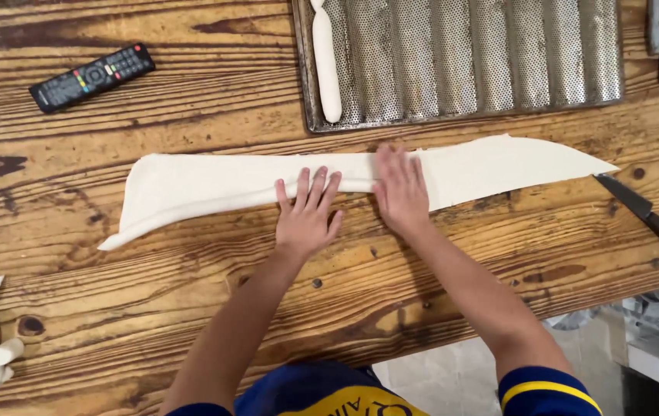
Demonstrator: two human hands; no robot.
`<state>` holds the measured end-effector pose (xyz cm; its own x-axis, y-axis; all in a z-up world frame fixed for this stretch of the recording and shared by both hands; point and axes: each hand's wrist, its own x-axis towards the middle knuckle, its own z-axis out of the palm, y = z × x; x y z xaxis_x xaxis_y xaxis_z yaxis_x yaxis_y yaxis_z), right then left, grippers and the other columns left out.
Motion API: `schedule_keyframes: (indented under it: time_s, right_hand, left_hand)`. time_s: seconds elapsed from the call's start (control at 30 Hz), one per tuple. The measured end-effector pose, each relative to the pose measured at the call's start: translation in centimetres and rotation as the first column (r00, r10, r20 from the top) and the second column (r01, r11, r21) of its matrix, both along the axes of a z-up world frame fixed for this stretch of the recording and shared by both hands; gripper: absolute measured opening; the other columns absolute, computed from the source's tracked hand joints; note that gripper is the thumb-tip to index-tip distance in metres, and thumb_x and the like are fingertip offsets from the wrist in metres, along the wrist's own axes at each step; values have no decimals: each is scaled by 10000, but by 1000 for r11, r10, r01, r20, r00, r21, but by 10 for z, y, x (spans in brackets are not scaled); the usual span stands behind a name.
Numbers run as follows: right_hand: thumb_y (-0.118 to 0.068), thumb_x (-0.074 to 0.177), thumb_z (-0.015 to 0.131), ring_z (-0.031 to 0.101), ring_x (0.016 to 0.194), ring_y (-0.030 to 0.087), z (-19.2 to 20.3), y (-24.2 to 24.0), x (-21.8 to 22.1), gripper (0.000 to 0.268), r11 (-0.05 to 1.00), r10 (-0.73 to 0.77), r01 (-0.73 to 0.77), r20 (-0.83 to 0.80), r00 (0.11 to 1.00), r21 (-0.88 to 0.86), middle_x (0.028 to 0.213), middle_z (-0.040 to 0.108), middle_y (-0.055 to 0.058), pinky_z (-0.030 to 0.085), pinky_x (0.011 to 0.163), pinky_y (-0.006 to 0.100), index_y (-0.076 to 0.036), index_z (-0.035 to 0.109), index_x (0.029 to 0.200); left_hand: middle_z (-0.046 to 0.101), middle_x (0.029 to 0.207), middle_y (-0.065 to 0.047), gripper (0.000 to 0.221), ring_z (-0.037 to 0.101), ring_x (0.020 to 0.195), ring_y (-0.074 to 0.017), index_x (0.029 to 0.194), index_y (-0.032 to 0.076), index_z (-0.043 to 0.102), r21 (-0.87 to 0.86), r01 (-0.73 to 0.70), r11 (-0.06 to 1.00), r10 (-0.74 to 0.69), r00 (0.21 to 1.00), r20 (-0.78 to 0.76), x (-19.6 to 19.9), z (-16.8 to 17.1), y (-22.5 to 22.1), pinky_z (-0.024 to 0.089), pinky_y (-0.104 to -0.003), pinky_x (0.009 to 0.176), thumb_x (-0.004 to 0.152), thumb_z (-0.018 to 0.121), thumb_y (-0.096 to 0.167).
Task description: Cutting strips of dough and rolling them into long cylinders on a wooden table
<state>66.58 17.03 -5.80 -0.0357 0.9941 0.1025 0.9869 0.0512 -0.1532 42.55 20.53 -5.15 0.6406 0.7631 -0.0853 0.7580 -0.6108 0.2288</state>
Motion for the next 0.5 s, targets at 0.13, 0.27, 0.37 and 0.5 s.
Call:
schedule_keyframes:
  time_s: [0.13, 0.27, 0.37, 0.5]
  right_hand:
    - [-479, 1069, 278, 302, 1533, 224, 5, -36, -12, 600, 995, 84, -87, 65, 994, 48, 1649, 370, -45, 173, 1258, 501, -249, 345, 1619]
    - [-460, 1038, 393, 349, 1510, 212, 7, -29, -18, 613, 994, 55, -59, 48, 997, 90, 1614, 428, 2, 199, 1264, 454, -203, 388, 1595]
    - [-429, 1045, 388, 362, 1501, 208, 13, -29, -18, 607, 997, 54, -57, 45, 997, 55, 1607, 434, 22, 202, 1265, 439, -182, 371, 1599]
    - [-454, 1044, 365, 371, 1497, 179, 12, -29, -22, 600, 1000, 3, -5, 78, 997, 26, 1594, 442, -7, 212, 1272, 419, -208, 373, 1591]
  left_hand:
    - [233, 1678, -65, 722, 166, 1551, -324, 1658, 274, 197, 57, -38, 998, 36, 998, 45, 2, -6, -2, 46, -747, 1174, 995, 325, 531]
    - [271, 1648, -72, 719, 206, 1528, -321, 1649, 273, 214, 53, -33, 998, 28, 995, 94, 2, -7, 0, 69, -753, 1166, 985, 323, 526]
    - [299, 1625, -87, 708, 234, 1512, -317, 1640, 257, 238, 74, -39, 997, 30, 994, 107, 3, -4, -2, 90, -739, 1165, 983, 326, 506]
    - [311, 1610, -103, 697, 247, 1499, -323, 1632, 235, 248, 67, -15, 998, 9, 996, 94, 1, 1, -1, 103, -737, 1156, 993, 317, 504]
